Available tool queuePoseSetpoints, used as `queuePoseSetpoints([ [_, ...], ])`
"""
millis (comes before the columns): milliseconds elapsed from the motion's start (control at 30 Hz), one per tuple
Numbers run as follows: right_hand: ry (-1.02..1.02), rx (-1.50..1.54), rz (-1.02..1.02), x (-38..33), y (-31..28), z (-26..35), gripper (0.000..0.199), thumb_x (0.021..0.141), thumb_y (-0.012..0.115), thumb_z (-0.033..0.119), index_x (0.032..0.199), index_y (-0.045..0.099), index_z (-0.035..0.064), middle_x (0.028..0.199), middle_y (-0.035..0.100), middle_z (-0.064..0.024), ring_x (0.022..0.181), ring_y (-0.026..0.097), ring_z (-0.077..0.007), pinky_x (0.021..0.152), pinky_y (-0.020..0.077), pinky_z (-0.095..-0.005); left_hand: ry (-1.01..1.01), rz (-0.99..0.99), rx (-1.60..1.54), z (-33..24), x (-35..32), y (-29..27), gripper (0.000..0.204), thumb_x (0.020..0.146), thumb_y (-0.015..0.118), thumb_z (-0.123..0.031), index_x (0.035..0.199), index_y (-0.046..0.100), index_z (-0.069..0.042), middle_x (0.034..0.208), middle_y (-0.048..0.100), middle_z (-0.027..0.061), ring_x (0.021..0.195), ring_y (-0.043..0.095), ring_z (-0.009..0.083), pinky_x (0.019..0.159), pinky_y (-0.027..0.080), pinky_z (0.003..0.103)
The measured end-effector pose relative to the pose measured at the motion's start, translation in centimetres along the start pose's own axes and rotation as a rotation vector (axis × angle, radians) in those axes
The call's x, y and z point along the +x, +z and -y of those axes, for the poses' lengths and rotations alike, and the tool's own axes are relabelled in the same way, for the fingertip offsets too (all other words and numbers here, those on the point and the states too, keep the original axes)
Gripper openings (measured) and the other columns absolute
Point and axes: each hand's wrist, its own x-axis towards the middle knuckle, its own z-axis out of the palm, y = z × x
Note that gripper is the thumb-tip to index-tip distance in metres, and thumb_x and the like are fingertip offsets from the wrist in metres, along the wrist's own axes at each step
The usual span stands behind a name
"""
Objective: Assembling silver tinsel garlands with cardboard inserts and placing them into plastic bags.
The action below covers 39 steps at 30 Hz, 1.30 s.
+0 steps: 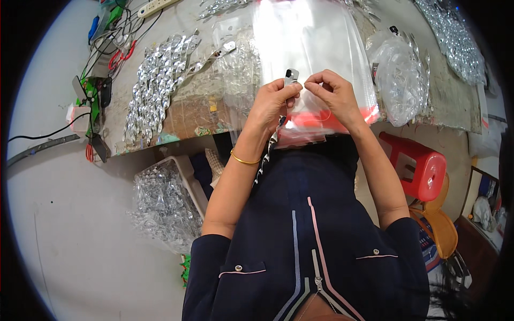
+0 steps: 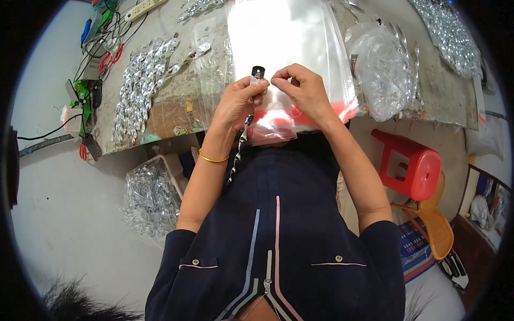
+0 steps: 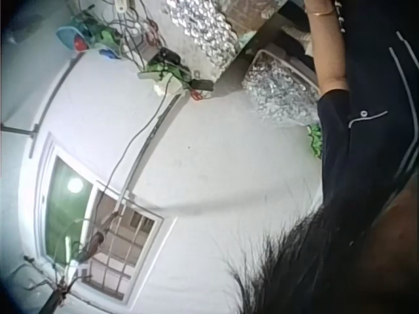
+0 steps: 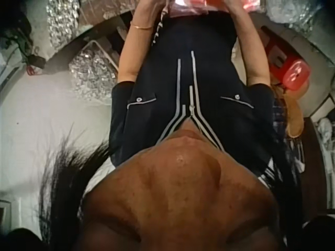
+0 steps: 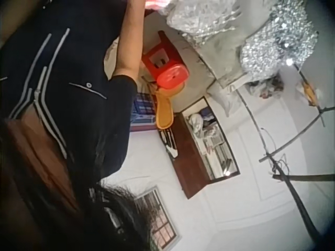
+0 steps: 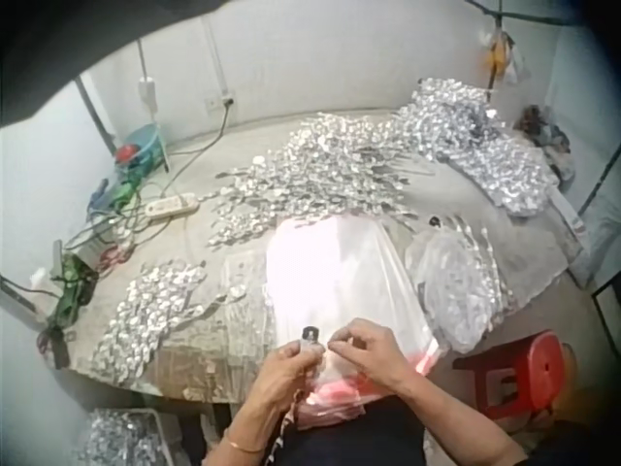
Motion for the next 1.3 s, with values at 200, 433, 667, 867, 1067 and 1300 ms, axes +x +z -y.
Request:
queuePoseSetpoints([
  [200,-0.188,-0.13,-0.212,0.1,1.1,1.7,0.005,0.081,0.067,0.007,0.085,0.066,0.0035,0.079,0.059,0.0014,0.064,0.044,-0.0064,0.058,0.0377,-0.0214,0.055,0.009,-0.121,-0.2,-0.3,-0.4,0.016,0.088,0.063,-0.018,0.097,0.057,-0.006,0.077,0.061,0.0032,0.057,0.05,0.0067,0.047,0.035,0.018],
  [433,-0.362,-0.263,-0.332,0.5,2.0,1.5,0.005,0.079,0.068,0.006,0.083,0.066,0.0053,0.08,0.062,-0.0008,0.064,0.046,-0.0092,0.057,0.039,-0.0229,0.052,0.039,-0.2,-0.1,-0.1,-0.5,0.02,0.088,0.061,-0.017,0.104,0.057,-0.006,0.079,0.062,0.0052,0.056,0.052,0.0084,0.044,0.035,0.015],
  [667,-0.37,-0.257,-0.37,0.8,2.5,0.8,0.006,0.078,0.068,0.005,0.084,0.066,0.0049,0.082,0.063,-0.0006,0.064,0.047,-0.0095,0.059,0.0403,-0.0229,0.047,0.049,-0.184,0.0,-0.1,-0.7,0.03,0.088,0.061,-0.017,0.116,0.056,-0.005,0.08,0.061,0.0043,0.058,0.05,0.0083,0.052,0.038,0.019],
  [867,-0.392,-0.241,-0.332,1.0,2.1,0.3,0.004,0.08,0.067,0.005,0.084,0.066,0.0031,0.084,0.063,-0.0017,0.074,0.052,-0.0099,0.067,0.0422,-0.0237,0.023,0.084,-0.177,-0.2,-0.1,-0.5,0.046,0.088,0.061,-0.018,0.131,0.048,-0.004,0.077,0.062,0.0035,0.056,0.048,0.0072,0.05,0.036,0.02],
  [1067,-0.198,0.187,-0.323,2.2,0.4,1.1,0.008,0.088,0.061,0.007,0.093,0.062,0.001,0.089,0.062,-0.0032,0.077,0.055,-0.0089,0.067,0.0444,-0.0229,-0.086,0.104,-0.13,-1.0,0.1,-0.3,0.067,0.093,0.051,-0.016,0.148,0.014,-0.006,0.076,0.061,0.0094,0.053,0.045,0.0092,0.044,0.036,0.022],
  [1300,0.077,0.392,-0.135,7.7,-7.1,0.0,0.018,0.092,0.058,0.015,0.105,0.058,0.0029,0.083,0.059,-0.0011,0.054,0.036,-0.0023,0.049,0.0299,-0.0181,-0.144,0.227,-0.081,-1.0,2.1,-1.0,0.065,0.096,0.047,-0.02,0.148,0.01,-0.011,0.08,0.058,0.0126,0.052,0.041,0.0107,0.046,0.042,0.026],
])
